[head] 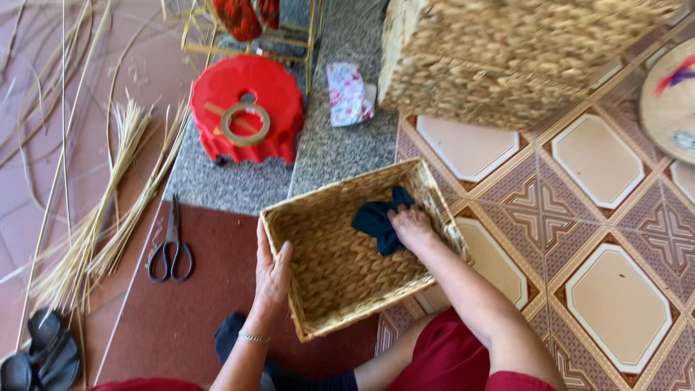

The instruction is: The person wipes the interior and exterior surfaces of woven baskets using a blue cloth. They rotate the baskets to clean all sides and then place a cleaned basket onto a stack.

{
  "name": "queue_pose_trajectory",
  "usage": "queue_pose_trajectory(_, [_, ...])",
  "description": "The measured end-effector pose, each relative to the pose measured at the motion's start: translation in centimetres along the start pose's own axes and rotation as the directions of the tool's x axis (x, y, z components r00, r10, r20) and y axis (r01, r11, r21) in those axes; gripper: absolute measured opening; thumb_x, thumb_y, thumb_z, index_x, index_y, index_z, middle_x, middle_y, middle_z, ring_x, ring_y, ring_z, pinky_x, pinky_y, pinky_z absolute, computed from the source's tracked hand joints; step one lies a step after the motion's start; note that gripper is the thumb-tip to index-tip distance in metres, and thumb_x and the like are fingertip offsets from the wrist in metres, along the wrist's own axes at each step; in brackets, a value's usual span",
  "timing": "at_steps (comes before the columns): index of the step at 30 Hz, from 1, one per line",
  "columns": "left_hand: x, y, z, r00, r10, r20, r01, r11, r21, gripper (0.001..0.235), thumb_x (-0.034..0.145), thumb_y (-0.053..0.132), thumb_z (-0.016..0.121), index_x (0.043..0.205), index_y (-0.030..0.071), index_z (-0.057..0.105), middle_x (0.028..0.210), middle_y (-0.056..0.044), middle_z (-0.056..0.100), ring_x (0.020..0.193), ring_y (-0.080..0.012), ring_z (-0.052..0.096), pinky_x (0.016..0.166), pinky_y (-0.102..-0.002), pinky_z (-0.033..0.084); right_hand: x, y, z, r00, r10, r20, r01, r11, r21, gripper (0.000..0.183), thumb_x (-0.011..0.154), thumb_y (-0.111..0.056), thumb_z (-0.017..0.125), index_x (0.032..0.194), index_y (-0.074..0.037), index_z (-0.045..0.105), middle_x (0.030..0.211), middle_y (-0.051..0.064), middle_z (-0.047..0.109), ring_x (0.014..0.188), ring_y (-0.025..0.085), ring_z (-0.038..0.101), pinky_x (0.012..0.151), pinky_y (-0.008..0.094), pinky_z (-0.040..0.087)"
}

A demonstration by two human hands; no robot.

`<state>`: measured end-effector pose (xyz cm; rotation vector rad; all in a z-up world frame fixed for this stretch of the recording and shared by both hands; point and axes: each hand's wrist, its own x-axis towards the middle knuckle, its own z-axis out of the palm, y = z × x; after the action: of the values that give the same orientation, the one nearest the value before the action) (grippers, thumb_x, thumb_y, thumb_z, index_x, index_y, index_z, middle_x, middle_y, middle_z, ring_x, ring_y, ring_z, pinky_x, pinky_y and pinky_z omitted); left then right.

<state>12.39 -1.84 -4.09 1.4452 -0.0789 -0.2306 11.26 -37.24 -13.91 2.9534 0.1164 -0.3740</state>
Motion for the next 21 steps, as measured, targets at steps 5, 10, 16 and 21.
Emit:
queue_pose_trajectory(5, [0.6, -1.5, 0.7, 0.998, -0.002, -0.061, -0.007, 0.989, -0.149, 0.076, 0.1, 0.017, 0.055, 0.165, 0.014, 0.015, 0.158, -0.009, 0.042, 0.138, -0.0196, 0.045, 0.11, -0.033, 0.039, -0.5, -5.2, 0.6, 0.992, -0.102, 0.069, 0.103, 0.994, -0.02, 0.025, 0.078, -0.011, 0.067, 0.101, 0.002, 0.067, 0.095, 0.021, 0.071, 0.089, 0.033, 0.069, 0.074, 0.045, 0.058])
queue_pose_trajectory(10, [0.7, -2.7, 0.9, 0.989, -0.105, -0.105, 0.074, 0.96, -0.269, 0.074, 0.097, 0.016, 0.054, 0.164, 0.018, 0.022, 0.147, -0.009, 0.052, 0.125, -0.0209, 0.053, 0.099, -0.035, 0.047, 0.3, -14.3, -2.6, 0.913, -0.366, 0.179, 0.242, 0.841, 0.484, 0.028, 0.074, -0.017, 0.072, 0.095, 0.001, 0.075, 0.099, 0.026, 0.073, 0.094, 0.039, 0.071, 0.079, 0.047, 0.058])
queue_pose_trajectory(16, [2.1, -2.3, 0.2, 0.997, -0.068, -0.045, 0.062, 0.99, -0.125, 0.074, 0.098, 0.012, 0.053, 0.162, 0.024, 0.019, 0.144, -0.011, 0.056, 0.124, -0.0201, 0.058, 0.1, -0.034, 0.048, -0.6, -14.9, -3.9, 0.847, -0.468, 0.252, 0.331, 0.835, 0.44, 0.06, 0.078, -0.007, 0.066, 0.135, -0.027, 0.066, 0.13, 0.013, 0.067, 0.125, 0.033, 0.06, 0.102, 0.05, 0.048])
queue_pose_trajectory(21, [3.1, -4.5, -0.2, 0.963, -0.22, -0.155, 0.181, 0.956, -0.232, 0.069, 0.097, 0.006, 0.05, 0.161, 0.022, 0.029, 0.133, -0.008, 0.062, 0.109, -0.0172, 0.063, 0.086, -0.033, 0.053, -1.5, -3.4, -1.8, 0.969, -0.087, 0.23, 0.01, 0.948, 0.319, 0.049, 0.082, -0.006, 0.066, 0.123, -0.032, 0.072, 0.132, 0.008, 0.063, 0.129, 0.033, 0.053, 0.107, 0.051, 0.042])
